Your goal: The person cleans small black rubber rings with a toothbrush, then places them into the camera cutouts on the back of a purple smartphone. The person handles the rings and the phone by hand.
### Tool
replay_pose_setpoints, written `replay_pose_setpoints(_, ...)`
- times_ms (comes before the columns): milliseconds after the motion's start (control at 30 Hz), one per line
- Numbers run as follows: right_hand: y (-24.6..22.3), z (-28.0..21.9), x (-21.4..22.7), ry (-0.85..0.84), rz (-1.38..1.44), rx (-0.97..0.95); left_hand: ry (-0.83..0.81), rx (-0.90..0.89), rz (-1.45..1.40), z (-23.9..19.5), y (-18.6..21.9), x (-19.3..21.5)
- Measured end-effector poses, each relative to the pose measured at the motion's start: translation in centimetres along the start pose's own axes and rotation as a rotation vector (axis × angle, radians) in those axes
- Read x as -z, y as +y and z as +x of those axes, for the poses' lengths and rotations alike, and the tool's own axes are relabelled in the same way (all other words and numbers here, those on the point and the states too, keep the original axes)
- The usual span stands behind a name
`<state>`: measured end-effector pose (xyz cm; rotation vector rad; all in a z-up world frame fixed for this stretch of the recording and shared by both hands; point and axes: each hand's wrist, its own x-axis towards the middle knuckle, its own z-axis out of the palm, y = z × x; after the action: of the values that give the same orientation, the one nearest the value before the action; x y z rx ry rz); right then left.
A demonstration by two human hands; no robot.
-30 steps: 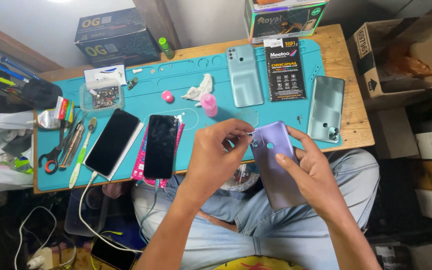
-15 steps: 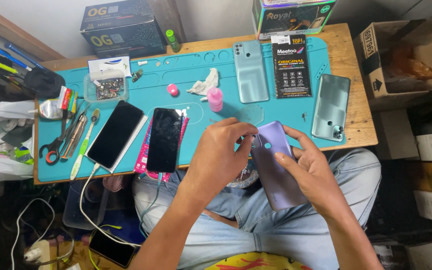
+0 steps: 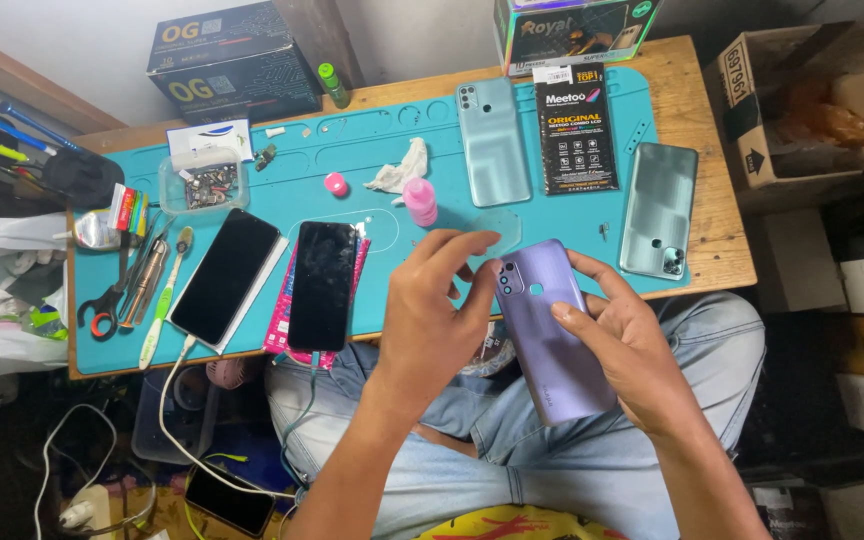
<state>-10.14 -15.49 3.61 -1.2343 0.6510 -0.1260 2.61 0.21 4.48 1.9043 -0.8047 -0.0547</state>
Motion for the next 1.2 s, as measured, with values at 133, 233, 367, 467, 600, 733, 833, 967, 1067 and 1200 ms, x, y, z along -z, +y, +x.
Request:
replay_pose_setpoints(133, -0.5, 0.1, -0.2, 0.043, -0.061, -0.004, 0.070, 0.328, -0.356, -1.4, -1.8, -1.5)
replay_pose_setpoints(233, 0.3, 0.7, -0.2, 0.065, -0.117, 0.028, 0.061, 0.440, -0.513, -2.2, -1.9, -2.1)
replay_pose_setpoints(367, 2.1, 1.6, 0.4, 0.099, -0.216, 0.079, 0.065, 0.489, -0.629, -3.0, -1.6, -3.4)
replay_pose_setpoints(467, 1.7, 1.9, 0.0, 0.104, -0.267, 0.121, 0.073, 0.467, -0.639, -3.0, -1.4, -3.4)
replay_pose_setpoints(600, 0.1, 1.0, -1.3, 0.131, -0.296, 0.134, 0.086, 0.447, -0.624, -2.9, -0.9, -3.2)
replay_pose_setpoints(733, -0.6, 0.9, -1.8, 0.160, -0.321, 0.154, 0.103, 0.421, -0.634, -2.7, -0.6, -3.1)
replay_pose_setpoints(833, -0.9, 0.9, -2.0, 0.166, -0.331, 0.167, 0.108, 0.414, -0.638, -2.7, -0.3, -3.0)
replay_pose_setpoints(967, 0.1, 1.4, -1.0, 0.097, -0.269, 0.151, 0.131, 0.402, -0.647, -2.4, -0.6, -3.1)
replay_pose_setpoints(1067, 0.0, 1.4, -0.9, 0.056, -0.210, 0.097, 0.152, 0.396, -0.673, -2.4, -0.9, -3.4)
replay_pose_setpoints(1200, -0.1, 1.4, -0.9, 0.046, -0.170, 0.067, 0.152, 0.400, -0.708, -2.5, -1.2, -3.4)
